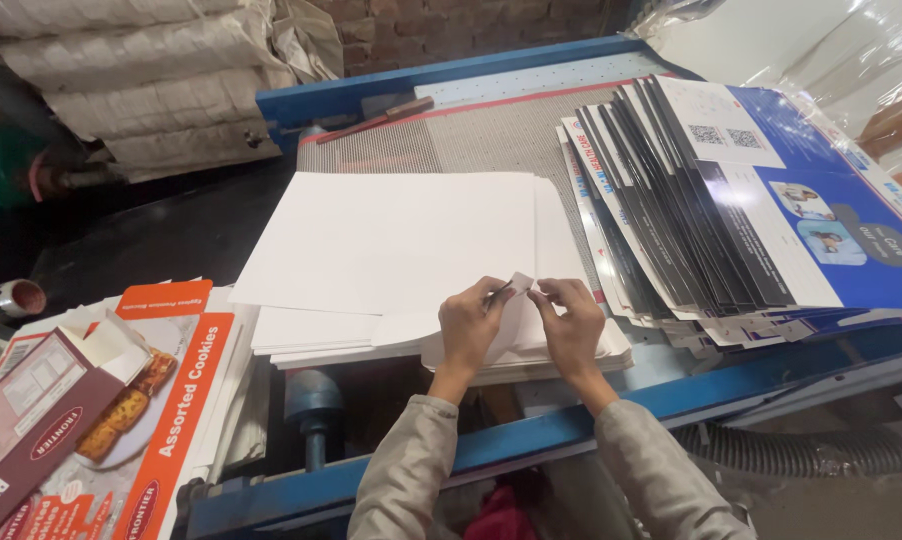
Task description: The person repeatedly folds large white paper sheets in half by hand on a blue workbench. They align the edges, press the fold, and place the folded sheet onto a growing stack to the right. The process is continuous and repetitive throughout the clip.
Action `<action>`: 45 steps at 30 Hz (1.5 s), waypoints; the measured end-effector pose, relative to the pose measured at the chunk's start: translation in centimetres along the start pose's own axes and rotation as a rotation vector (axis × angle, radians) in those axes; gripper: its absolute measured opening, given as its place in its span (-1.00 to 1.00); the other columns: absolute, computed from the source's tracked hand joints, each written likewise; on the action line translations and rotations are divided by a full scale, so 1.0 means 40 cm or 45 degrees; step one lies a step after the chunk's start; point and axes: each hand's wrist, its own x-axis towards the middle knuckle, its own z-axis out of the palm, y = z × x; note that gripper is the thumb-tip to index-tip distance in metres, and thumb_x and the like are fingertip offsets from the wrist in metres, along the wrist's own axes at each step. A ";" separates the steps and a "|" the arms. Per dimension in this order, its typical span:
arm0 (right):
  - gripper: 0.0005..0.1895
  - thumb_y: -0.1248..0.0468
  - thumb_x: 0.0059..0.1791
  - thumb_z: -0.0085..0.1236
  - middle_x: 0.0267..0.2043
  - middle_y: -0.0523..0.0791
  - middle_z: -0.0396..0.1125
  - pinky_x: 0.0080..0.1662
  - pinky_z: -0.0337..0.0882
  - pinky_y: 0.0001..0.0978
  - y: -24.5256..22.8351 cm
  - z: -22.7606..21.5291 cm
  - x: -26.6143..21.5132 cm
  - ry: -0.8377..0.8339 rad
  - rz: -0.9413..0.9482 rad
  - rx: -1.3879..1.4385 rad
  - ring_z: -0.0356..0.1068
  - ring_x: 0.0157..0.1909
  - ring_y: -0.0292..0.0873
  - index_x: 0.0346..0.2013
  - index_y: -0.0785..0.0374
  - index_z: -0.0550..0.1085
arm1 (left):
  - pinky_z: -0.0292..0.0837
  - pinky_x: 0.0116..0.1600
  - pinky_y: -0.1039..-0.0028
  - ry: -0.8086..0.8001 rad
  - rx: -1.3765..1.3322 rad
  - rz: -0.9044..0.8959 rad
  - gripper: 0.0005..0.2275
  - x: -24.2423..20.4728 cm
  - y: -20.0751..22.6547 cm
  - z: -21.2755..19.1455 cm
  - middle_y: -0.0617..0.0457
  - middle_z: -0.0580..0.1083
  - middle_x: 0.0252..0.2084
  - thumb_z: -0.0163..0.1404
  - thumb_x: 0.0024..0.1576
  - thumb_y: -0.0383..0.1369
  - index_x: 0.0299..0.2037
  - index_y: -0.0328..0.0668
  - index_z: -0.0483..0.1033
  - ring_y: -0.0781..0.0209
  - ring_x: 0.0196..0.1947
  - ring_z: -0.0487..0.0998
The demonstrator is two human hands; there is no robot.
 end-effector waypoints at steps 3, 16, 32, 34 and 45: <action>-0.83 0.35 -0.06 0.34 -0.20 -0.11 0.50 -0.19 0.49 -0.42 -0.011 0.000 -0.003 0.012 -0.094 0.049 0.54 -0.23 -0.19 -0.17 0.24 0.61 | 0.39 -0.46 0.41 0.026 -0.055 -0.009 -0.87 0.000 -0.003 0.000 0.01 0.56 -0.55 0.20 0.13 -0.27 -0.31 -0.11 0.63 0.17 -0.58 0.61; -0.83 0.22 -0.12 0.36 -0.33 -0.12 0.55 -0.22 0.47 -0.33 0.190 -0.007 0.041 -0.523 0.298 -0.156 0.52 -0.31 -0.12 -0.27 0.16 0.67 | 0.50 -0.31 0.14 -0.209 0.413 0.133 -0.57 0.032 -0.163 -0.100 -0.03 0.62 -0.37 0.31 -0.20 0.01 -0.27 -0.10 0.66 -0.12 -0.33 0.64; -0.84 0.24 -0.04 0.10 -0.14 -0.04 0.42 -0.07 0.44 -0.06 0.157 0.012 0.078 -0.834 -0.007 -1.107 0.45 -0.07 0.04 -0.24 0.13 0.59 | 0.17 0.23 -0.15 -0.456 1.037 -0.144 -0.53 0.045 -0.277 -0.053 -0.27 0.08 0.45 -0.04 0.24 -0.15 0.38 0.23 0.24 -0.25 0.32 0.23; -0.81 0.27 -0.10 0.11 -0.11 -0.03 0.39 -0.04 0.42 -0.09 0.167 0.014 0.081 -0.962 -0.080 -1.219 0.43 -0.05 0.02 -0.22 0.19 0.57 | -0.05 0.31 -0.27 -0.480 1.010 -0.067 -0.61 0.037 -0.303 -0.042 -0.21 -0.02 0.51 -0.10 0.29 -0.20 0.35 0.29 0.26 -0.24 0.48 -0.02; -0.32 -0.13 0.05 -0.03 0.45 0.12 0.02 0.34 -0.26 0.40 0.060 0.424 0.041 -1.148 -0.510 -0.292 -0.08 0.49 0.12 0.35 0.17 0.28 | -0.27 0.35 -0.17 -0.801 1.168 -0.085 -0.32 0.040 -0.367 -0.046 -0.09 -0.16 0.59 -0.15 0.09 -0.05 0.51 0.34 0.02 -0.19 0.56 -0.27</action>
